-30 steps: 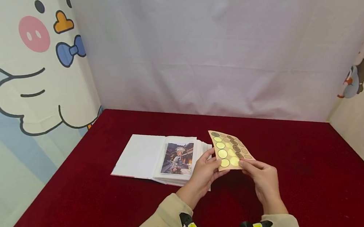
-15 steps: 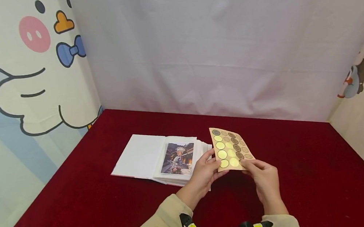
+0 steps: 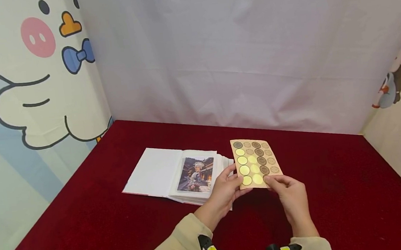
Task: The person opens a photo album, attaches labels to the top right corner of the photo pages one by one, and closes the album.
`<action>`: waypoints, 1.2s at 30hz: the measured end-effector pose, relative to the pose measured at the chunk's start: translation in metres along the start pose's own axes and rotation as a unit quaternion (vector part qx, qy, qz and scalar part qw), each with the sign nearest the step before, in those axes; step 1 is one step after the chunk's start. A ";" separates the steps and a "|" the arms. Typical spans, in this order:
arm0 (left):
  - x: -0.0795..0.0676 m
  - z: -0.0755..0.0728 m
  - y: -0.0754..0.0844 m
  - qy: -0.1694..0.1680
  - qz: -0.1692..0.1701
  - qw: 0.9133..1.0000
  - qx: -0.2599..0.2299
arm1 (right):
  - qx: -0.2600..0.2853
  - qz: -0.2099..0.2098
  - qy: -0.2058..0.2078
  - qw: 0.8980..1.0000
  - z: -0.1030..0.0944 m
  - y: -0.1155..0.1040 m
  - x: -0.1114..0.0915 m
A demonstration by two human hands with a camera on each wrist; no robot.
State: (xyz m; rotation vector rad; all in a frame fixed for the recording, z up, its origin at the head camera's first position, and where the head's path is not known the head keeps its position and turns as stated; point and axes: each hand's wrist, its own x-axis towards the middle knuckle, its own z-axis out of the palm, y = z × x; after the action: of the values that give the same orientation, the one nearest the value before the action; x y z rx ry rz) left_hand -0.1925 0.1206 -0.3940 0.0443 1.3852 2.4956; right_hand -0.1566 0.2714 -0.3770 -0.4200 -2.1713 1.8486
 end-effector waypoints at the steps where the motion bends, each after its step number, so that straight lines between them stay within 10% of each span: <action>1: 0.000 0.000 0.000 0.001 -0.001 1.000 0.002 | -0.016 -0.003 -0.004 1.000 -0.001 0.001 0.001; 11: -0.003 0.001 -0.004 0.010 -0.005 1.000 0.014 | -0.105 0.020 0.017 0.994 -0.006 0.009 0.005; 24: -0.004 0.001 -0.004 0.015 -0.011 1.000 0.020 | 0.007 0.077 0.064 0.995 -0.013 0.007 0.008; 36: -0.004 0.005 -0.009 0.012 -0.028 0.999 0.031 | 0.001 0.019 0.138 0.990 -0.021 0.009 0.006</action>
State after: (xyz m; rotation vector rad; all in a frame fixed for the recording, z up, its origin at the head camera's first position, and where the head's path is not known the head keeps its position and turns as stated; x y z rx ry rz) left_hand -0.1854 0.1279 -0.3990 -0.0115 1.4543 2.4157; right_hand -0.1544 0.2940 -0.3824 -0.6767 -1.9884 1.6969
